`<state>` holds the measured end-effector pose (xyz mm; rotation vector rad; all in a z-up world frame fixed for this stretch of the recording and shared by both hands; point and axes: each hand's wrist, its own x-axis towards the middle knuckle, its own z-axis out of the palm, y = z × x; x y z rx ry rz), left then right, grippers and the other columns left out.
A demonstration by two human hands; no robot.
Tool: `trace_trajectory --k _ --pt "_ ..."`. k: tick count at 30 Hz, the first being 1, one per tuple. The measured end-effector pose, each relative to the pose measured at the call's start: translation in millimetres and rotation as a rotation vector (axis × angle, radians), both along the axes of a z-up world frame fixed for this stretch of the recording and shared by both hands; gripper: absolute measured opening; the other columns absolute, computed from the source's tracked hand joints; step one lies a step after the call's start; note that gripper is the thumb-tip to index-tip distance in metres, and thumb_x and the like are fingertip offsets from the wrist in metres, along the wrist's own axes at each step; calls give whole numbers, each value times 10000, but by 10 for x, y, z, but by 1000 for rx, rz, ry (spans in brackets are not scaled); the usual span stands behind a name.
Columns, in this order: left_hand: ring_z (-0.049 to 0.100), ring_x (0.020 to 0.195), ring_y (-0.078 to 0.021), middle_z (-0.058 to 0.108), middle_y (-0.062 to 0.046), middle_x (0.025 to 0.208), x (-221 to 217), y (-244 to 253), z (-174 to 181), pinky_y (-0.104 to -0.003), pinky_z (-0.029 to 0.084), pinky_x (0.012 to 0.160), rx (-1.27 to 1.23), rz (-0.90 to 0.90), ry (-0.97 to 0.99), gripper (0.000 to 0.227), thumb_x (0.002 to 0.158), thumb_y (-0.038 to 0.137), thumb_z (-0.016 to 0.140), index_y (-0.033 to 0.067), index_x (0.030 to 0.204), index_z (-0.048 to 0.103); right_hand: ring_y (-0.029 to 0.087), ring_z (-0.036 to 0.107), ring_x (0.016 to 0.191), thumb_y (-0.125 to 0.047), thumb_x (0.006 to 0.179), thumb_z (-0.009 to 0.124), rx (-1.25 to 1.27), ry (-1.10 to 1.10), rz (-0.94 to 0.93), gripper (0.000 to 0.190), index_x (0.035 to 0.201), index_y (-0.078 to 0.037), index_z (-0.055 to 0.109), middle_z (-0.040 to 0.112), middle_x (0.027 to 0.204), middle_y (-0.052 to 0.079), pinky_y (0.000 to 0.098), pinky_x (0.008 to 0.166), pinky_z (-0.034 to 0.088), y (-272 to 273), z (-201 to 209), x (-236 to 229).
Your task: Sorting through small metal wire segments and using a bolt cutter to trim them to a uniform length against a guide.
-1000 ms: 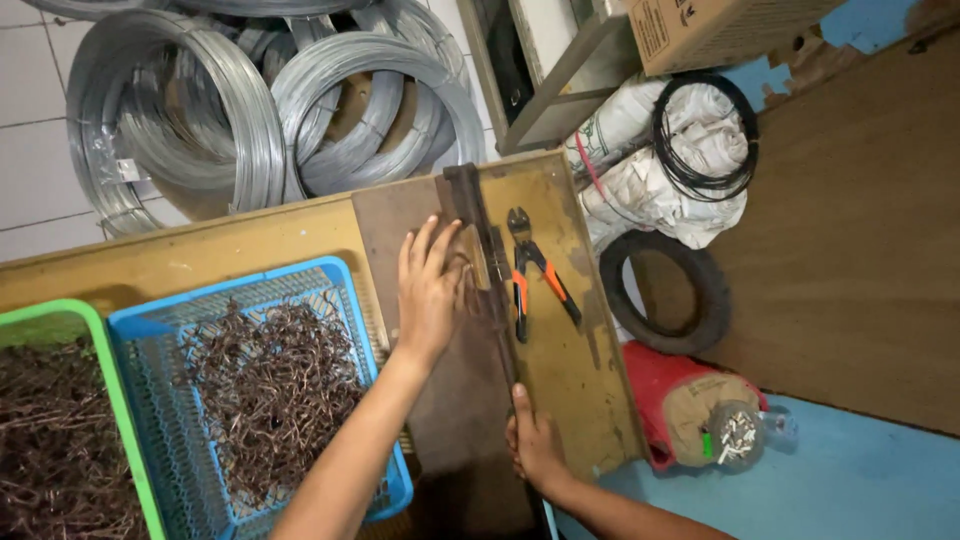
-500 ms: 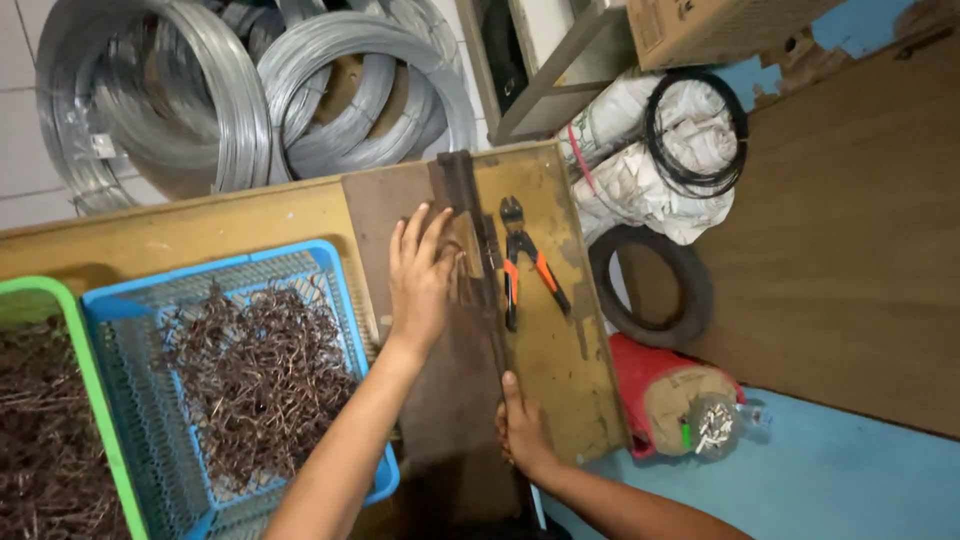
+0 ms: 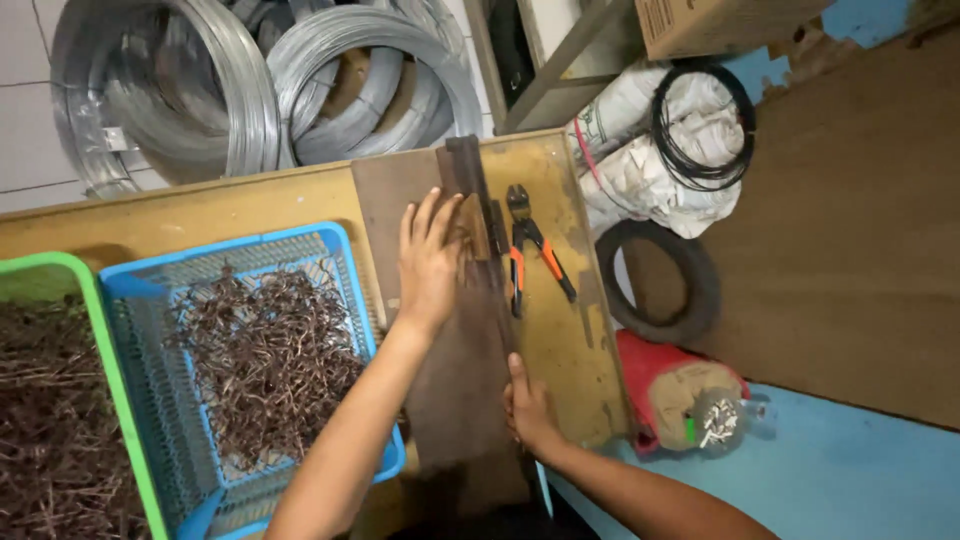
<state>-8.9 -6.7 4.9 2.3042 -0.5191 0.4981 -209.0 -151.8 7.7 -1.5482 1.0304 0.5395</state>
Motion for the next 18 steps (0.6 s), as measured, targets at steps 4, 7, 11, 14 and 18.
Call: trace_trajectory --k 4,7,11,14,18 --pt "368 1458 -327 532 -106 1461 -1 -20 4 -575 278 1231 50 7 13 212 937 57 589 -38 1064 729 200 351 305 -643 932 535 -35 -12 48 733 494 -62 448 361 418 49 345 342 322 55 112 54" --pt "387 1451 -318 567 -120 1443 -22 -36 4 -572 286 1240 55 46 29 296 984 60 558 -56 1224 686 200 402 330 -665 942 495 -128 22 112 745 505 -61 482 397 442 38 351 375 353 54 47 35" --pt "354 1473 -316 547 -114 1467 -7 -56 21 -564 243 1268 7 43 100 202 939 34 580 -39 1028 746 198 372 312 -660 939 510 -96 27 63 749 482 -69 449 379 427 38 345 351 332 45 63 61" --pt "344 1475 -315 483 -121 1518 -42 -31 -56 -512 211 1273 -94 47 257 350 970 70 505 3 1286 641 205 389 330 -670 934 496 -138 28 102 753 462 -87 430 386 422 36 350 371 345 16 -185 -74" --pt "379 1447 -297 554 -108 1422 74 -16 4 -535 252 1264 1 47 127 372 976 44 507 -46 1317 623 181 328 333 -666 944 489 -32 -40 53 718 503 -107 403 350 448 27 349 344 295 40 -174 64"
